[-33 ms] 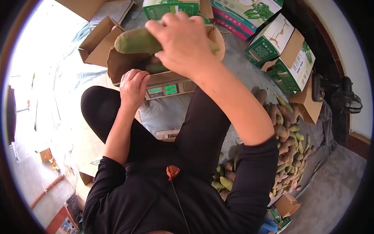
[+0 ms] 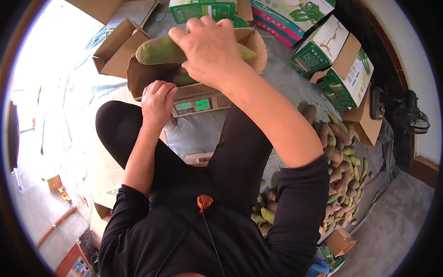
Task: Picking up produce from a pile on the floor and placing it into cardboard gift bags on a scale for weighing.
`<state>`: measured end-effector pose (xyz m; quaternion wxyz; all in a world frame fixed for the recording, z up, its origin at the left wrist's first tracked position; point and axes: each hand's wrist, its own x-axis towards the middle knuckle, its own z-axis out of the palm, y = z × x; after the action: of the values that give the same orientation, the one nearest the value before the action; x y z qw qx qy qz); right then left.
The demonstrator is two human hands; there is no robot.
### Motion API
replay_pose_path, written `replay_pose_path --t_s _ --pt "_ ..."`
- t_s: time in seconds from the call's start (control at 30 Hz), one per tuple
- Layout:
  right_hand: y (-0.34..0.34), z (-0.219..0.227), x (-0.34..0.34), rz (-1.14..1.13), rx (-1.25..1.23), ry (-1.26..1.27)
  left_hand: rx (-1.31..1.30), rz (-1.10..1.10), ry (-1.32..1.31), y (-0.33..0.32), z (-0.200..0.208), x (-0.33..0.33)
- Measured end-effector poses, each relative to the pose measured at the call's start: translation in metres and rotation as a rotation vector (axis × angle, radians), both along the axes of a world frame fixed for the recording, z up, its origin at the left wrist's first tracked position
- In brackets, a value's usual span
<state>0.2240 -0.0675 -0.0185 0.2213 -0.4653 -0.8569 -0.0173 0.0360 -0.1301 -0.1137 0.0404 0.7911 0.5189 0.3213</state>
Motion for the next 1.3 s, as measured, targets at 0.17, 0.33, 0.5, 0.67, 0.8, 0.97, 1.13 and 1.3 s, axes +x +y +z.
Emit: replay_pose_path --t_s 0.17,0.33,0.5,0.67,0.8,0.97,1.13,1.3 --pt "0.005 -0.03 -0.006 -0.073 -0.127 -0.211 -0.017 0.011 -0.007 -0.001 -0.004 -0.005" --pt "-0.017 -0.036 0.066 -0.132 -0.129 0.343 -0.044 0.047 0.005 0.001 -0.007 -0.002" --pt "-0.086 -0.081 0.156 -0.485 -0.434 0.616 -0.103 0.041 0.027 0.004 -0.009 -0.003" --pt "-0.198 -0.165 0.226 -0.823 -0.572 0.701 -0.105 0.022 -0.059 0.002 -0.009 0.002" --pt "-0.286 -0.219 0.241 -1.007 -0.744 0.619 -0.082 0.05 -0.025 0.001 -0.012 -0.002" --pt "-0.382 -0.299 0.225 -1.045 -0.943 0.393 -0.083 0.094 0.011 -0.002 -0.013 -0.005" --pt "-0.456 -0.372 0.188 -1.493 -1.198 0.473 -0.031 0.12 0.046 -0.003 -0.011 -0.001" --pt "-0.463 -0.38 0.142 -1.831 -1.408 0.971 -0.048 0.103 0.05 -0.003 -0.007 -0.002"
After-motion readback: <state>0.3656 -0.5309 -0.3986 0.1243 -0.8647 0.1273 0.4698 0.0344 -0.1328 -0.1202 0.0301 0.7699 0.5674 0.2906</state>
